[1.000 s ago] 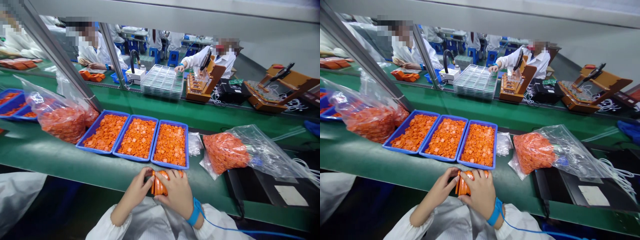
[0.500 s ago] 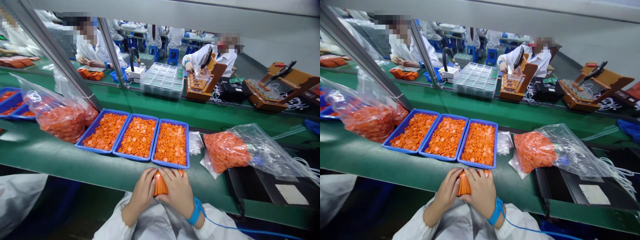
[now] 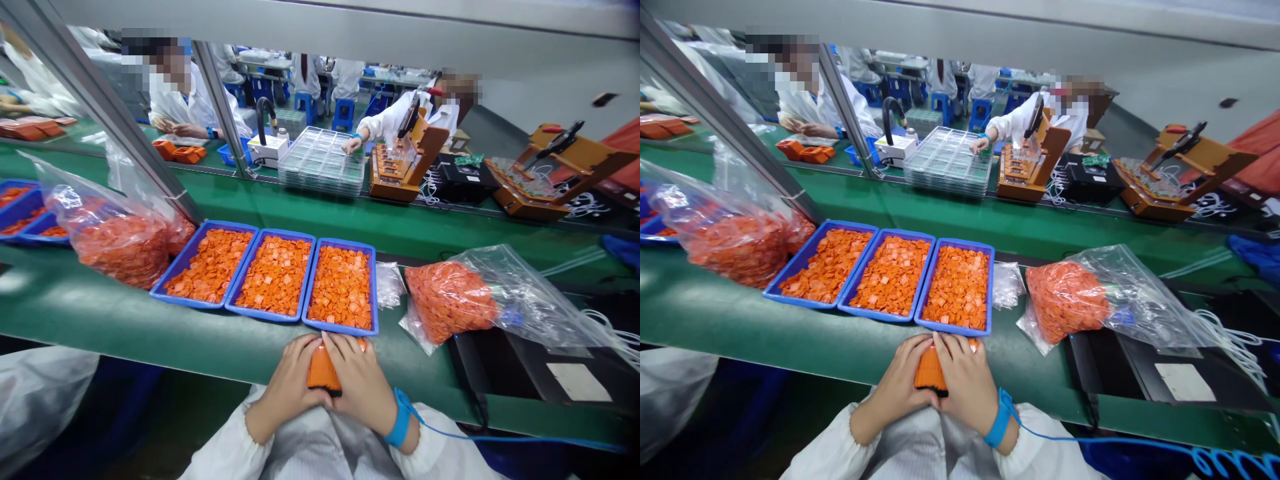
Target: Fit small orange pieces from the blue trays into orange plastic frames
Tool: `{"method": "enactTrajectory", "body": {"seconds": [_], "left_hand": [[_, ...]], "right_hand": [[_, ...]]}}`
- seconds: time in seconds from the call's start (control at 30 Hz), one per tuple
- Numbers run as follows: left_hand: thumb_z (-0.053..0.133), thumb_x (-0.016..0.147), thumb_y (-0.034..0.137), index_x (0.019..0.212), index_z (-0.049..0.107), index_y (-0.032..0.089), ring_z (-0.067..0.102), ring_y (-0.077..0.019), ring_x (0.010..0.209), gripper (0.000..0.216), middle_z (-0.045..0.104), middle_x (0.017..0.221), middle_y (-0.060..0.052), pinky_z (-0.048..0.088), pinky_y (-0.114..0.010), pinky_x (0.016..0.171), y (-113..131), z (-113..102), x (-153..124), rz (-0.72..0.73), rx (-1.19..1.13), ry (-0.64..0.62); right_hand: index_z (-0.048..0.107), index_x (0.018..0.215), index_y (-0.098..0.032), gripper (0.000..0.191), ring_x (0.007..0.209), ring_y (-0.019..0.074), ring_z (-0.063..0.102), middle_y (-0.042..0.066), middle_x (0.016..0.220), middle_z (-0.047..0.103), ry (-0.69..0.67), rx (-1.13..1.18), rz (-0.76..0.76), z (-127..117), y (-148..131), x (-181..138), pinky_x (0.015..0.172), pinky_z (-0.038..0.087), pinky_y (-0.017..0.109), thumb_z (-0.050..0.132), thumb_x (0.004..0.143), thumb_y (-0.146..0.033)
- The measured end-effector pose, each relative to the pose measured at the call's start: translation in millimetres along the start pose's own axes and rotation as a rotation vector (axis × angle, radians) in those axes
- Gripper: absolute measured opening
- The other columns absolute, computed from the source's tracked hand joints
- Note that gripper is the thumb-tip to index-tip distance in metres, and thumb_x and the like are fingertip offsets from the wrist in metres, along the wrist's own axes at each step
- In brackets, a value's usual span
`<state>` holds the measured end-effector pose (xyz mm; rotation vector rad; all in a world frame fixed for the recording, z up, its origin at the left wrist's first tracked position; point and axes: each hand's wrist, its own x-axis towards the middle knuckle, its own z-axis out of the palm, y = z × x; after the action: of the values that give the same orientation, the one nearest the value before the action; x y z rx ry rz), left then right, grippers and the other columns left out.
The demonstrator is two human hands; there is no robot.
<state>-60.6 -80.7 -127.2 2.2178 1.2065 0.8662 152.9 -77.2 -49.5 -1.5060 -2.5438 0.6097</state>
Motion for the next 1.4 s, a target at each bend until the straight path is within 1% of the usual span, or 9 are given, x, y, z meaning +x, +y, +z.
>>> {"method": "enactTrajectory", "body": {"seconds": [0.17, 0.33, 0.43, 0.53, 0.67, 0.77, 0.87, 1.13, 1.4], "left_hand": [[0.083, 0.084, 0.072, 0.155, 0.047, 0.017, 0.062, -0.0423, 0.139, 0.097, 0.058, 0.153, -0.026, 0.057, -0.062, 0.113, 4.7, -4.9, 4.4, -0.019, 0.014, -0.026], [0.093, 0.083, 0.049, 0.16, 0.042, 0.019, 0.061, -0.042, 0.143, 0.097, 0.055, 0.157, -0.025, 0.057, -0.061, 0.116, 8.1, -14.4, 6.2, -0.07, 0.026, -0.127], [0.088, 0.086, 0.033, 0.162, 0.04, 0.02, 0.059, -0.0396, 0.146, 0.09, 0.053, 0.16, -0.023, 0.056, -0.058, 0.118, 13.9, -20.0, 8.1, -0.097, 0.02, -0.175], [0.082, 0.089, 0.027, 0.164, 0.041, 0.021, 0.056, -0.0387, 0.149, 0.086, 0.05, 0.163, -0.022, 0.055, -0.058, 0.119, 19.5, -25.3, 10.4, -0.085, 0.022, -0.211], [0.079, 0.088, 0.024, 0.166, 0.039, 0.023, 0.049, -0.0396, 0.154, 0.087, 0.045, 0.17, -0.021, 0.056, -0.06, 0.118, 25.8, -31.5, 14.8, -0.056, 0.046, -0.265], [0.081, 0.086, 0.024, 0.163, 0.043, 0.022, 0.049, -0.0404, 0.154, 0.086, 0.047, 0.168, -0.021, 0.058, -0.059, 0.116, 33.0, -33.4, 20.3, -0.076, 0.08, -0.294], [0.086, 0.083, 0.027, 0.16, 0.049, 0.023, 0.053, -0.0418, 0.15, 0.086, 0.053, 0.163, -0.019, 0.061, -0.059, 0.111, 42.7, -32.2, 25.8, -0.139, 0.152, -0.325], [0.098, 0.076, 0.046, 0.16, 0.047, 0.015, 0.051, -0.0437, 0.152, 0.103, 0.058, 0.161, -0.022, 0.051, -0.062, 0.121, 55.7, -17.4, 28.9, -0.091, 0.293, -0.284], [0.102, 0.067, 0.055, 0.155, 0.057, 0.02, 0.058, -0.0458, 0.14, 0.105, 0.064, 0.154, -0.019, 0.054, -0.062, 0.111, 70.5, -16.8, 45.6, -0.107, 0.394, -0.339]], "right_hand": [[0.032, 0.172, -0.021, 0.097, 0.145, 0.0436, 0.054, 0.02, 0.164, 0.058, 0.01, -0.026, 0.034, 0.8, -3.1, 1.2, 0.117, 0.041, 0.069, 0.081, 0.091, -0.043], [0.029, 0.174, -0.028, 0.107, 0.152, 0.0441, 0.049, 0.019, 0.169, 0.053, -0.044, 0.039, 0.034, -4.2, -5.9, 2.9, 0.123, 0.036, 0.073, 0.085, 0.083, -0.029], [0.031, 0.173, -0.028, 0.109, 0.155, 0.0435, 0.047, 0.019, 0.171, 0.05, -0.095, 0.169, 0.029, -12.2, -0.3, 1.7, 0.127, 0.032, 0.073, 0.087, 0.079, -0.03], [0.045, 0.166, -0.026, 0.091, 0.155, 0.0406, 0.049, 0.018, 0.167, 0.055, -0.018, 0.441, 0.034, -16.4, 9.4, -2.4, 0.13, 0.031, 0.07, 0.083, 0.085, -0.04], [0.068, 0.129, -0.027, 0.039, 0.136, 0.0322, 0.067, 0.013, 0.144, 0.072, 0.259, 0.849, 0.109, -9.6, 20.7, -9.1, 0.12, 0.049, 0.056, 0.075, 0.092, -0.036], [0.065, 0.094, -0.026, 0.012, 0.129, 0.0313, 0.072, 0.012, 0.134, 0.075, 0.362, 0.93, 0.157, 0.1, 26.1, -11.8, 0.114, 0.054, 0.053, 0.074, 0.091, -0.034], [0.06, 0.08, -0.025, 0.023, 0.129, 0.033, 0.072, 0.014, 0.132, 0.076, 0.444, 0.997, 0.195, 8.1, 30.7, -12.7, 0.114, 0.053, 0.054, 0.076, 0.091, -0.037], [0.06, 0.083, -0.026, 0.027, 0.131, 0.0356, 0.071, 0.014, 0.128, 0.078, 0.625, 1.155, 0.296, 22.2, 31.1, -15.3, 0.116, 0.051, 0.058, 0.077, 0.092, -0.045], [0.054, 0.08, -0.027, 0.032, 0.134, 0.0352, 0.07, 0.011, 0.119, 0.078, 0.738, 1.24, 0.349, 29.7, 22.0, -13.7, 0.114, 0.052, 0.059, 0.079, 0.089, -0.044]]}}
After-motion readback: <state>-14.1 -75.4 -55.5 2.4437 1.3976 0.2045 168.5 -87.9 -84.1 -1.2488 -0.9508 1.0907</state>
